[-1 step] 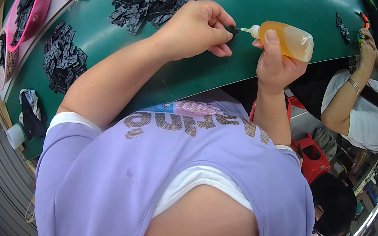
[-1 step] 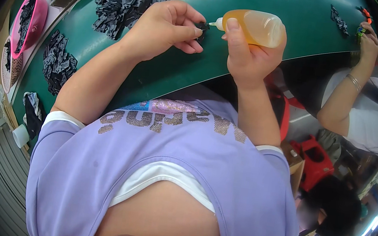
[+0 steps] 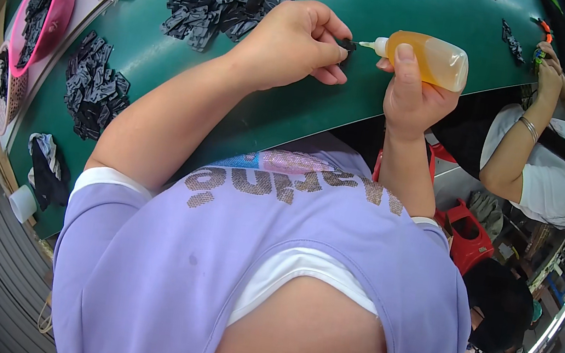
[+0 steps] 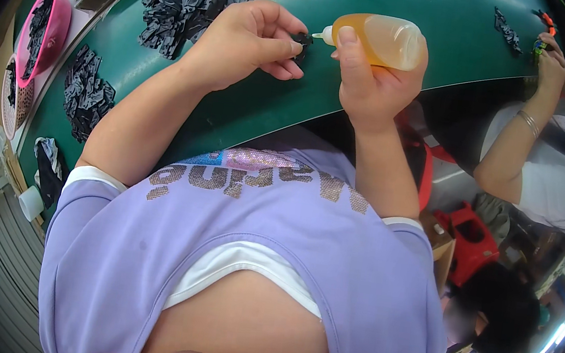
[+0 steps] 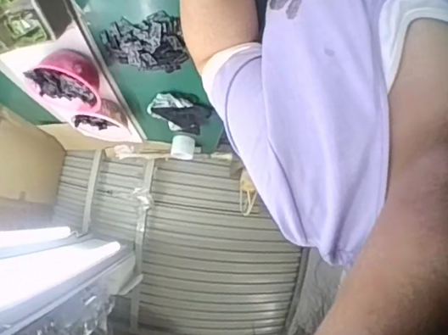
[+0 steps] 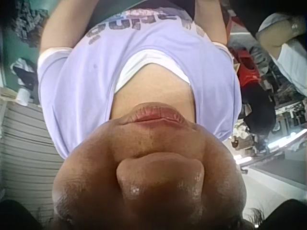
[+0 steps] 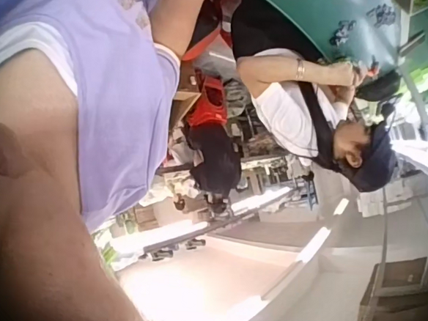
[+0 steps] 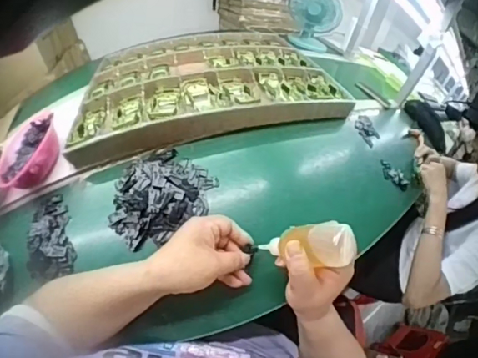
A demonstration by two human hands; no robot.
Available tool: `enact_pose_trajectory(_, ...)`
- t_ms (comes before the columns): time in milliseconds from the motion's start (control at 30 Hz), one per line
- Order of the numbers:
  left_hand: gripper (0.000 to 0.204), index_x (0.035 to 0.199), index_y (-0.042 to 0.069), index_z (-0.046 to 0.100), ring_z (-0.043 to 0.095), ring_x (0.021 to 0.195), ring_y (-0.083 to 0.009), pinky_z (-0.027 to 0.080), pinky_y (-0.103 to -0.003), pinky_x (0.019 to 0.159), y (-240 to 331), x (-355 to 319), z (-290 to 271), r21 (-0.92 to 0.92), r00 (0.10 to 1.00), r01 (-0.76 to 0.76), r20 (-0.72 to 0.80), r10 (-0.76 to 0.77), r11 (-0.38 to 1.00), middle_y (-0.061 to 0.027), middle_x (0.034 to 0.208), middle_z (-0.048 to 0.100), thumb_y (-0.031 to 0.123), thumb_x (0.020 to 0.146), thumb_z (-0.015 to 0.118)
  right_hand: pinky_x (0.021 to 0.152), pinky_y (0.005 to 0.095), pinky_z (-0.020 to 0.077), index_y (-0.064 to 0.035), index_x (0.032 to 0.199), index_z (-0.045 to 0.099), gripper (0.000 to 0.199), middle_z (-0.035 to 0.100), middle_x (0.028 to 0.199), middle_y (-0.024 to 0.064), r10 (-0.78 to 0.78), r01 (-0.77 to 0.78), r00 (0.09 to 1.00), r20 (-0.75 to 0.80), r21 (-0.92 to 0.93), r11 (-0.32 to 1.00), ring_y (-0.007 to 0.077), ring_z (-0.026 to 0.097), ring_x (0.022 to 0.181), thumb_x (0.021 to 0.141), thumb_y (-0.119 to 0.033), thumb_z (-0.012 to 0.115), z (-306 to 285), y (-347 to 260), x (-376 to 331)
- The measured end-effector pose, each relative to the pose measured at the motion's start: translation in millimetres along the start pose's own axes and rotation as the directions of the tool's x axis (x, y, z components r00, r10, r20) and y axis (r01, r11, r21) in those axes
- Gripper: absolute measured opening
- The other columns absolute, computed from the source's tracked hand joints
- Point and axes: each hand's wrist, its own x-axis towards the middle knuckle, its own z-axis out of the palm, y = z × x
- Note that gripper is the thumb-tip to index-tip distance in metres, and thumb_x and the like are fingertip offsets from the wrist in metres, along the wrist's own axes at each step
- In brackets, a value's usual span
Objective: The person repeatedly picks up plastic parts by hand, applies liquid onto them using a squeeze bottle, and places the parts onto the table.
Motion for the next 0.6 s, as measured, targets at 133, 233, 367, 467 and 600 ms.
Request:
enact_pose_trajectory(133,0.026,0.107,-0.01,0.053,0.068,0.073,-0.0188,0.056,-0.024,0.063,1.1,0.3,0.6,-0.013,1.0,0.006,-0.003,-0.006,1.0,-0.0123,0.084,0.062,0.002,0.085,0.058,0.051,0.0236,0.0521,0.0036,0.087,0.056,0.014,0.064,0.076,0.0103,-0.02,0.02,1.0,0.007,-0.049,0.999,0.0125,0.061,0.058,0.08,-0.002,0.066,-0.3,0.7,0.6)
enact_pose_trajectory(233,0.026,0.107,-0.01,0.053,0.068,0.072,-0.019,0.056,-0.024,0.063,0.5,0.6,0.1,-0.027,1.0,0.009,-0.012,-0.009,1.0,-0.0127,0.085,0.062,0.003,0.085,0.058,0.05,0.0238,0.0514,0.0044,0.089,0.056,0.013,0.064,0.075,0.0108,-0.02,0.022,0.998,-0.052,0.021,1.0,0.0135,0.061,0.058,0.081,-0.002,0.064,-1.9,-0.5,2.5)
enact_pose_trajectory(367,0.027,0.106,-0.01,0.053,0.068,0.072,-0.0196,0.057,-0.024,0.062,1.1,1.2,0.2,-0.056,0.999,0.017,-0.028,-0.018,0.998,-0.0136,0.086,0.062,0.003,0.084,0.059,0.048,0.0245,0.0504,0.0051,0.089,0.057,0.01,0.063,0.074,0.0116,0.052,-0.038,0.997,-0.064,0.199,0.979,0.0145,0.06,0.055,0.081,0.0,0.06,-3.1,-5.2,1.3)
enact_pose_trajectory(467,0.027,0.106,-0.011,0.053,0.068,0.072,-0.02,0.057,-0.024,0.062,0.8,1.2,-0.1,-0.054,0.999,0.017,-0.029,-0.019,0.998,-0.0142,0.086,0.062,0.003,0.084,0.059,0.048,0.0244,0.0503,0.0048,0.088,0.057,0.01,0.063,0.074,0.0117,0.086,-0.082,0.996,-0.006,0.207,0.975,0.0142,0.06,0.055,0.079,0.002,0.06,-3.8,-6.1,-3.2)
enact_pose_trajectory(600,0.026,0.106,-0.011,0.053,0.068,0.072,-0.0201,0.057,-0.025,0.062,0.4,2.2,-0.2,-0.064,0.999,0.018,-0.027,-0.02,0.998,-0.0146,0.086,0.062,0.002,0.084,0.059,0.048,0.0236,0.0501,0.0046,0.088,0.057,0.011,0.063,0.074,0.0116,0.104,-0.108,0.994,0.035,0.132,0.985,0.0136,0.06,0.056,0.078,0.001,0.062,-5.6,-4.6,-4.2)
